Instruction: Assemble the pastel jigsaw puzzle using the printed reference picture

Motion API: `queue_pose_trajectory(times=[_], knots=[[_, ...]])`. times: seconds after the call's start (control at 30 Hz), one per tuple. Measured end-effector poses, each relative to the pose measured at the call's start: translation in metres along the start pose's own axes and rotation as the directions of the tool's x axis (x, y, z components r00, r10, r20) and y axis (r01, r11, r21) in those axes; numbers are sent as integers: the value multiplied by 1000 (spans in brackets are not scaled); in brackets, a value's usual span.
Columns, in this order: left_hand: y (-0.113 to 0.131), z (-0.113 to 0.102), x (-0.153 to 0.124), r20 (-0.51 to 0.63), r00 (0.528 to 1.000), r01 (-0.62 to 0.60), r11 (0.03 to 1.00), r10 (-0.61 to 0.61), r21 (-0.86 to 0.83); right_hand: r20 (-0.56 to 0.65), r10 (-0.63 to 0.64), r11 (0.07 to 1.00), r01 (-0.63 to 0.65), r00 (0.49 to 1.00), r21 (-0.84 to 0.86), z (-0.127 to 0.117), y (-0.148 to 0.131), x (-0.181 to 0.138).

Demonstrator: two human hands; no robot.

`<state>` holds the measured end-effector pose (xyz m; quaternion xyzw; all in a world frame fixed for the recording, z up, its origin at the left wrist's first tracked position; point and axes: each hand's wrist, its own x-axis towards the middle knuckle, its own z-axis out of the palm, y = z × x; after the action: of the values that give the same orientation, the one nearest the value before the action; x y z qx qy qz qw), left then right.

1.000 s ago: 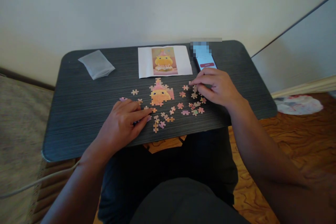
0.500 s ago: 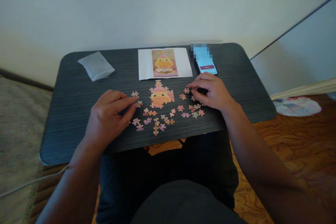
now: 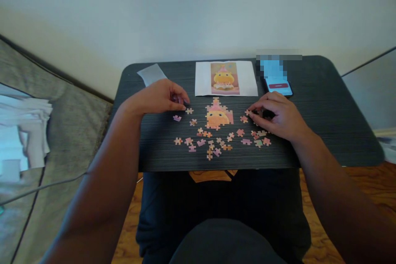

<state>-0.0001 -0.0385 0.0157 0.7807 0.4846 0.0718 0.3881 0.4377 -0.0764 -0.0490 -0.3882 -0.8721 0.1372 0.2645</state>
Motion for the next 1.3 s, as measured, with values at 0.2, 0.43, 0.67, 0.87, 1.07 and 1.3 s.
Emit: queue_pose_trajectory(times=[0.2,0.43,0.67,0.87,1.07,1.3], knots=[[-10,4,4,81,994,-62,984,76,-164,32,23,998,-22,999,-53,1,5,-1],[-12,11,-1,55,990,-114,970,129,-216,54,11,1000,-10,998,-19,0,4,2],[-13,15,-1,37,996,-72,981,80,-180,59,43,999,-44,997,20,-3,-4,4],[-12,17,-1,20,995,-98,986,102,-135,56,43,999,-44,998,10,-3,-4,3],[-11,17,-1,12,993,-119,989,121,-88,44,65,998,-64,997,-7,-2,-7,3],[-18,20,-1,4,996,-85,984,87,-156,51,61,998,-61,997,9,-2,-7,3]])
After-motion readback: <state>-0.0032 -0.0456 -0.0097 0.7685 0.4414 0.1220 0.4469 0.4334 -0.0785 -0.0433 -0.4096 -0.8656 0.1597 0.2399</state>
